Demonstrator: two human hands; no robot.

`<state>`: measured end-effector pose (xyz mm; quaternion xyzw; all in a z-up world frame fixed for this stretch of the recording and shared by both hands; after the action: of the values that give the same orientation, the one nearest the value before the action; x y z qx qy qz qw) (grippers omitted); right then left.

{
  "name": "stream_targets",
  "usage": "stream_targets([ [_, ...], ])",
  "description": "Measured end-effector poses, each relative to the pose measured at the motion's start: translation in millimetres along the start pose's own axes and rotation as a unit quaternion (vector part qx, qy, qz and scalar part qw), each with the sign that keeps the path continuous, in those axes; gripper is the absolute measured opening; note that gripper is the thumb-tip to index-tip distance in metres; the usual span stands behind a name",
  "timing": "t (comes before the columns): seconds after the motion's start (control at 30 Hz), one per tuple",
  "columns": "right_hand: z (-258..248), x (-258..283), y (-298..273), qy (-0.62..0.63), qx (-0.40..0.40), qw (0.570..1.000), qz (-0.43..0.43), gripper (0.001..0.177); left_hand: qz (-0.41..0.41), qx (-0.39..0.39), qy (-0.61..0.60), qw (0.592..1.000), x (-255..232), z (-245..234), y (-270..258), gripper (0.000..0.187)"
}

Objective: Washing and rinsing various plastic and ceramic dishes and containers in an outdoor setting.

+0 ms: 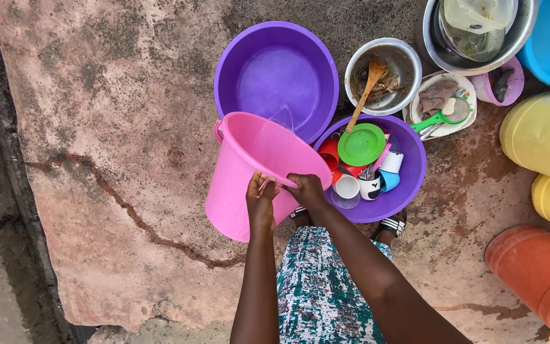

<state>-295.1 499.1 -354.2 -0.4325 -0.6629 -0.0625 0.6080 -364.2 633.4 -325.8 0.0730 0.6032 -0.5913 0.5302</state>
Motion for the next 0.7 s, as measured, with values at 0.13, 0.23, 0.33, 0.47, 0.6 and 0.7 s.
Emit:
stream_targets([
  [0.13, -10.1, -5.5, 18.0, 0.001, -0.002, 1.000, -0.018, 0.012, 0.008, 0.035, -0.036, 0.999, -5.5, 16.4, 0.5, 0.060],
  [0.23, -14.6, -7.2, 26.7, -0.002, 0.022, 1.000, -0.004, 0.015, 0.008, 0.058, -0.055, 0.997, -7.8, 21.7, 3.4, 0.067],
  [0.33, -20.0, -5.1, 31.8, 0.066, 0.033, 0.997, -0.026, 0.018, 0.013, 0.077, -0.056, 0.995, -7.4, 24.1, 5.4, 0.072],
  [0.47, -24.3, -17.5, 46.4, 0.062, 0.050, 0.997, -0.009, 0.019, 0.036, 0.121, -0.053, 0.991, -13.8, 37.8, 11.2, 0.079],
  [0.6, -29.8, -27.2, 61.5, 0.081, 0.039, 0.996, -0.029, 0.018, 0.035, 0.152, -0.050, 0.987, -17.0, 47.6, 22.4, 0.082],
  [0.7, -37.7, -29.1, 69.6, 0.098, 0.033, 0.995, -0.008, 0.021, 0.034, 0.164, -0.031, 0.985, -13.9, 47.7, 32.1, 0.080],
])
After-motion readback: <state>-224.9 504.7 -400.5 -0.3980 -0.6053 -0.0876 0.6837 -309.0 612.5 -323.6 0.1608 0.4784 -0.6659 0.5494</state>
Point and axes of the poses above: each hand's wrist, its own y-axis towards the middle knuckle, its own z-axis out of the palm, x = y × z, the point moved 6 cm from there along y, towards the middle knuckle, and after that the axes turned 15 degrees about x, right-handed, at the moved point
